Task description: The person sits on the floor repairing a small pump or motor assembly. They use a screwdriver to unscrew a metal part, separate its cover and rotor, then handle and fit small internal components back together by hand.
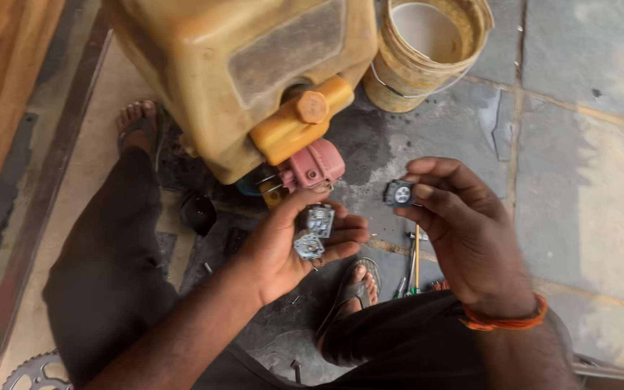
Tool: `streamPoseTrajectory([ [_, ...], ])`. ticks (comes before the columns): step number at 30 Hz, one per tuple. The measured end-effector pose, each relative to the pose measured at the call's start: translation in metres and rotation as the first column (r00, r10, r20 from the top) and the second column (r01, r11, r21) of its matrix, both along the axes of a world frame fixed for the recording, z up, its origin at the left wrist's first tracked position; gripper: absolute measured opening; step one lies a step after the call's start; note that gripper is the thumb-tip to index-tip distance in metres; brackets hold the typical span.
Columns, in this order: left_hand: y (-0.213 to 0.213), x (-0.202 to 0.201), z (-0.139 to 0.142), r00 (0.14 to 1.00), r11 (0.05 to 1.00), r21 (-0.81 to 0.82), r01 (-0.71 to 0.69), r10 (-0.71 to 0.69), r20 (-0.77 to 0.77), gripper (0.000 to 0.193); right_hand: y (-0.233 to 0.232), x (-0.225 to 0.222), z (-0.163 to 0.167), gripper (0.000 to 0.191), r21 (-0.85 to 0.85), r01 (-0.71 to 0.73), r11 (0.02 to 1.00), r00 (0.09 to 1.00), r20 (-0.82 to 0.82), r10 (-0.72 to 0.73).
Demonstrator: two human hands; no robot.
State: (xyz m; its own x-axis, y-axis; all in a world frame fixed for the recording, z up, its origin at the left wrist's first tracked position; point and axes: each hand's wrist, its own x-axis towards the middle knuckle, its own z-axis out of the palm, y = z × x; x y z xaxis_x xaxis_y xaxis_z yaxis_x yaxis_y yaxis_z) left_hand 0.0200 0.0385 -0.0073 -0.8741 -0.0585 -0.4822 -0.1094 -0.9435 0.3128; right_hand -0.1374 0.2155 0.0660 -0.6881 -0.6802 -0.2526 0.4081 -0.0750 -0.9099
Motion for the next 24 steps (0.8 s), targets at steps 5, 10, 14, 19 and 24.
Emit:
streamPoseTrajectory([
  [5,0.002,-0.005,0.03,0.999,0.998,-0.038,0.045,-0.045,-0.003,0.036,0.004,0.001,0.006,0.025,-0.012,0.015,1.0,1.0,-0.005,-0.015],
  [10,0.003,-0.01,0.021,0.996,0.996,-0.016,0.092,-0.092,-0.01,0.039,0.014,-0.001,0.003,0.025,-0.017,0.04,0.999,0.999,-0.011,-0.04],
  [14,0.005,-0.021,-0.047,0.989,0.99,-0.005,0.142,-0.141,0.038,0.037,0.017,-0.003,0.007,0.023,-0.02,0.035,0.999,0.998,-0.054,-0.036],
  [19,0.021,-0.007,-0.134,0.808,0.932,-0.25,0.262,-0.07,0.585,0.027,0.014,0.005,0.015,0.023,-0.007,0.018,1.0,0.998,-0.061,-0.019],
  [24,0.032,0.016,-0.176,0.417,0.335,-0.441,0.833,0.143,0.897,0.044,0.004,0.003,0.02,0.025,0.089,0.037,0.995,0.998,-0.049,-0.033],
])
